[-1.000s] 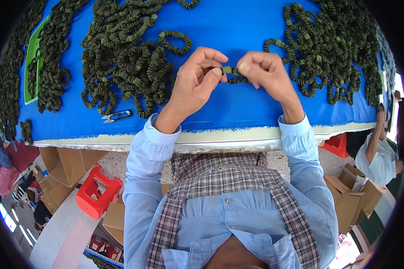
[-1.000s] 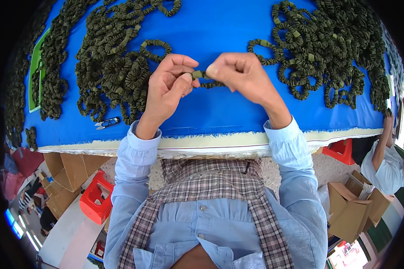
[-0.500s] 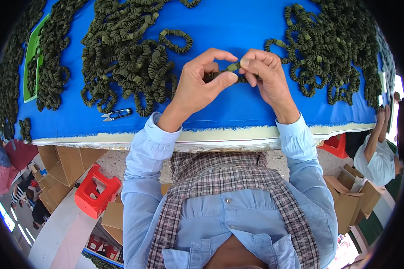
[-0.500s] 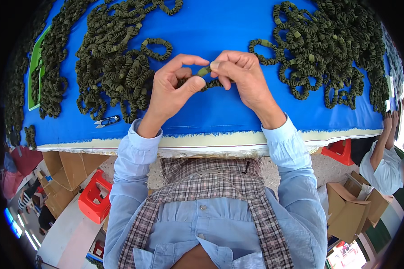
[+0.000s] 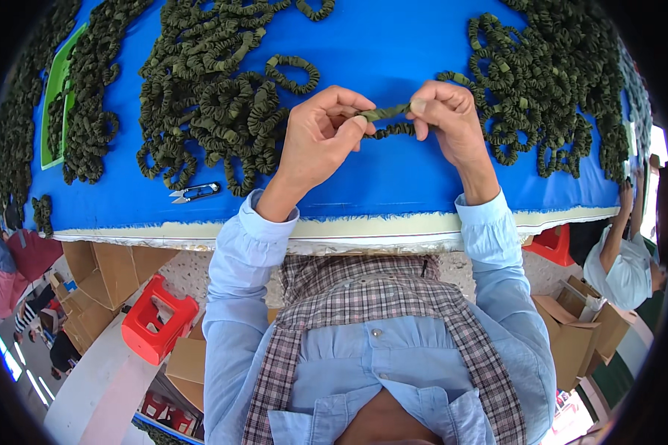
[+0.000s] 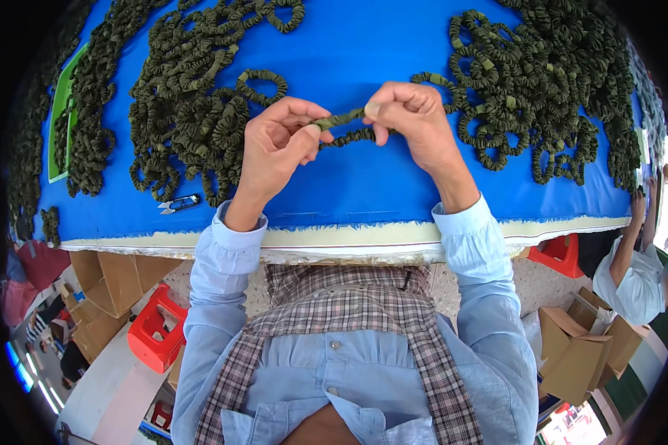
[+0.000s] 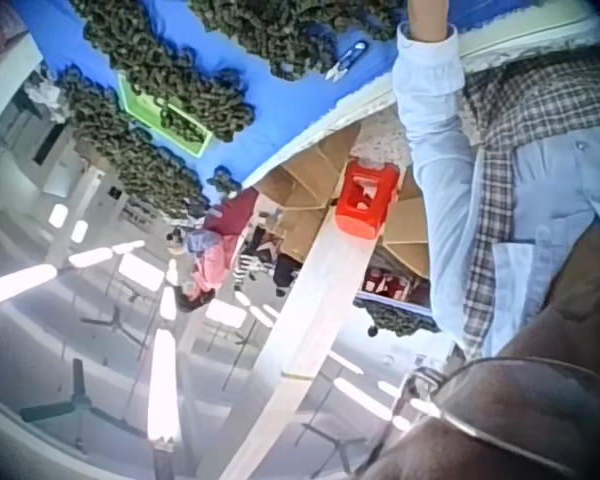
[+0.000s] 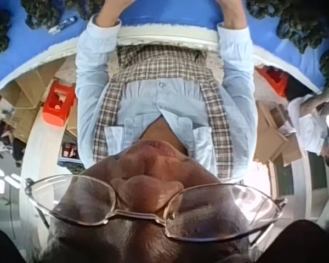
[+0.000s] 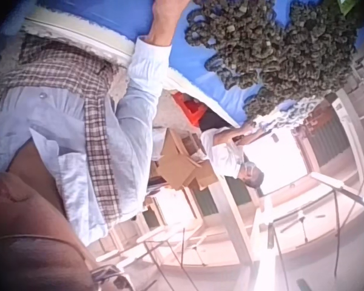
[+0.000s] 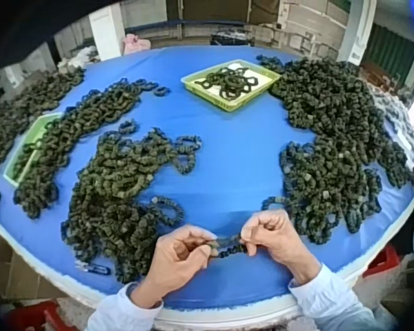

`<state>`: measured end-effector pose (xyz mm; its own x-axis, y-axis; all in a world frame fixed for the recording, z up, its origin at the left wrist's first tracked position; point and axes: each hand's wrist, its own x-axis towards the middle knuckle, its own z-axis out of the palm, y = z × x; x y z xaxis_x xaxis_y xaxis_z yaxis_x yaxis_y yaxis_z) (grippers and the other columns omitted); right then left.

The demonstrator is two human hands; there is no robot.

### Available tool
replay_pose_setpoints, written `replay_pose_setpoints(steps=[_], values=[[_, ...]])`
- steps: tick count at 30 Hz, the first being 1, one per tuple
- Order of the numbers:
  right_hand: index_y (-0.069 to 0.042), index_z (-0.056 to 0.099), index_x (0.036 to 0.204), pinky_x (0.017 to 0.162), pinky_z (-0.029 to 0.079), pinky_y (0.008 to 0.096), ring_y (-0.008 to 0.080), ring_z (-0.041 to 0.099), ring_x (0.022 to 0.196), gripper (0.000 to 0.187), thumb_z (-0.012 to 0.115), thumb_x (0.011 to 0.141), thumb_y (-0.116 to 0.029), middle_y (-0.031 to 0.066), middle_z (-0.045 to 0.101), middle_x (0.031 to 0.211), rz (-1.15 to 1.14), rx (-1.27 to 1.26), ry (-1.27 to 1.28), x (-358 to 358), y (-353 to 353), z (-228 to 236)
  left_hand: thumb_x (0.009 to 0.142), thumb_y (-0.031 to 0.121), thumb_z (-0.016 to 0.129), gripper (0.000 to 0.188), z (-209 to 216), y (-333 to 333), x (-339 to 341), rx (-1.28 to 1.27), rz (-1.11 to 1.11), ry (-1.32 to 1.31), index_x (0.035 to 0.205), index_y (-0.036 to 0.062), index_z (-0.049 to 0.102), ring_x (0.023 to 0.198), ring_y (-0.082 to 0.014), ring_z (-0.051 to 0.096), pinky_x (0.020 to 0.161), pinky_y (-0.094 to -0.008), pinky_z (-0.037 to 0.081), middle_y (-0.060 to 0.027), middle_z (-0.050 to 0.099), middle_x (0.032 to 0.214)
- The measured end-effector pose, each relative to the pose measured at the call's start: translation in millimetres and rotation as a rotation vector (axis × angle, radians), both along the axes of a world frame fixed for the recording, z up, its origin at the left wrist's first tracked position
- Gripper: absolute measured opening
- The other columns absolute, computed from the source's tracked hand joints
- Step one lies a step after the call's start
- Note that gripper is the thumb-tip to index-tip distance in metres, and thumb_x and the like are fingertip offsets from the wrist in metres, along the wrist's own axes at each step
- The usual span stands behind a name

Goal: The person repeatedly picks up short segments of green camouflage netting cord from a blue table and twists them into small loops by hand. The person places the finished loops into a pile on the table. A pair of scissors is visible on the table but is not used during the clip.

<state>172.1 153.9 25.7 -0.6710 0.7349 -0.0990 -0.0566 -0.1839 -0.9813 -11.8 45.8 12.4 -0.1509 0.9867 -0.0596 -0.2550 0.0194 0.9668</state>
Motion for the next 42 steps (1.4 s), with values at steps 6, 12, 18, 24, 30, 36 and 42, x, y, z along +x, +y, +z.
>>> replay_pose_setpoints(steps=[6,12,18,24,30,36,42], values=[[-0.001,0.064,0.081,0.048,0.037,0.0208,0.0058,0.053,0.055,0.03,0.061,0.093,-0.028,0.0014,0.057,0.063,0.338,0.13,-0.314,-5.7,-7.7,9.6,0.091,0.005,0.058,0.018,-4.6,1.5,2.6,0.029,-0.053,-0.026,0.107,-0.0008,0.055,0.061,-0.0088,0.058,0.053,-0.0218,0.048,-0.0081,0.064,0.08],[-0.001,0.063,0.078,0.05,0.038,0.021,0.0057,0.05,0.053,0.022,0.061,0.091,-0.019,0.0008,0.058,0.066,0.066,-0.09,-0.036,-2.9,-10.0,4.3,0.091,0.006,0.059,0.016,-4.1,1.5,-8.1,-0.079,-0.166,-0.283,0.105,-0.0001,0.055,0.052,-0.0039,0.046,0.045,-0.0187,0.033,-0.0043,0.06,0.072],[-0.003,0.063,0.075,0.05,0.039,0.0214,0.0061,0.05,0.052,0.019,0.062,0.089,-0.016,0.0012,0.058,0.066,0.05,-0.132,-0.038,-12.1,-16.5,5.2,0.083,0.011,0.073,0.021,-4.4,1.5,3.9,0.02,-0.025,0.002,0.099,0.0017,0.062,0.05,0.0007,0.039,0.043,-0.0188,0.025,0.0059,0.049,0.057],[-0.003,0.063,0.074,0.05,0.039,0.0215,0.0064,0.051,0.052,0.018,0.063,0.088,-0.014,0.002,0.059,0.067,0.019,-0.115,-0.011,-13.1,-20.8,4.0,0.08,0.004,0.074,0.012,-10.9,-2.3,9.1,0.026,0.074,0.262,0.089,-0.0002,0.067,0.058,-0.0005,0.051,0.049,-0.0162,0.036,0.002,0.059,0.064],[-0.003,0.063,0.072,0.049,0.039,0.0215,0.0072,0.052,0.052,0.017,0.062,0.087,-0.012,0.0026,0.058,0.063,-0.043,-0.194,0.058,-4.9,-9.2,1.3,0.085,-0.002,0.063,0.011,-4.0,-0.4,2.3,0.051,0.027,0.106,0.096,-0.0023,0.063,0.068,-0.0049,0.059,0.054,-0.0182,0.044,-0.003,0.064,0.077],[-0.002,0.063,0.074,0.048,0.037,0.0208,0.0059,0.05,0.052,0.026,0.062,0.091,-0.022,0.0007,0.056,0.062,0.147,0.021,-0.158,-6.3,-11.6,-3.6,0.091,0.004,0.057,0.017,1.9,0.2,-4.8,-0.009,-0.06,0.048,0.107,-0.0015,0.056,0.065,-0.0079,0.058,0.054,-0.0208,0.045,-0.0036,0.061,0.079],[-0.002,0.063,0.084,0.049,0.036,0.0203,0.0048,0.049,0.055,0.025,0.061,0.093,-0.025,-0.0012,0.056,0.065,0.269,0.061,-0.299,-7.8,-15.3,-0.8,0.093,0.009,0.057,0.02,-3.2,0.4,1.1,-0.072,-0.07,0.128,0.11,-0.0003,0.054,0.063,-0.007,0.056,0.052,-0.0201,0.044,-0.0036,0.061,0.08]])
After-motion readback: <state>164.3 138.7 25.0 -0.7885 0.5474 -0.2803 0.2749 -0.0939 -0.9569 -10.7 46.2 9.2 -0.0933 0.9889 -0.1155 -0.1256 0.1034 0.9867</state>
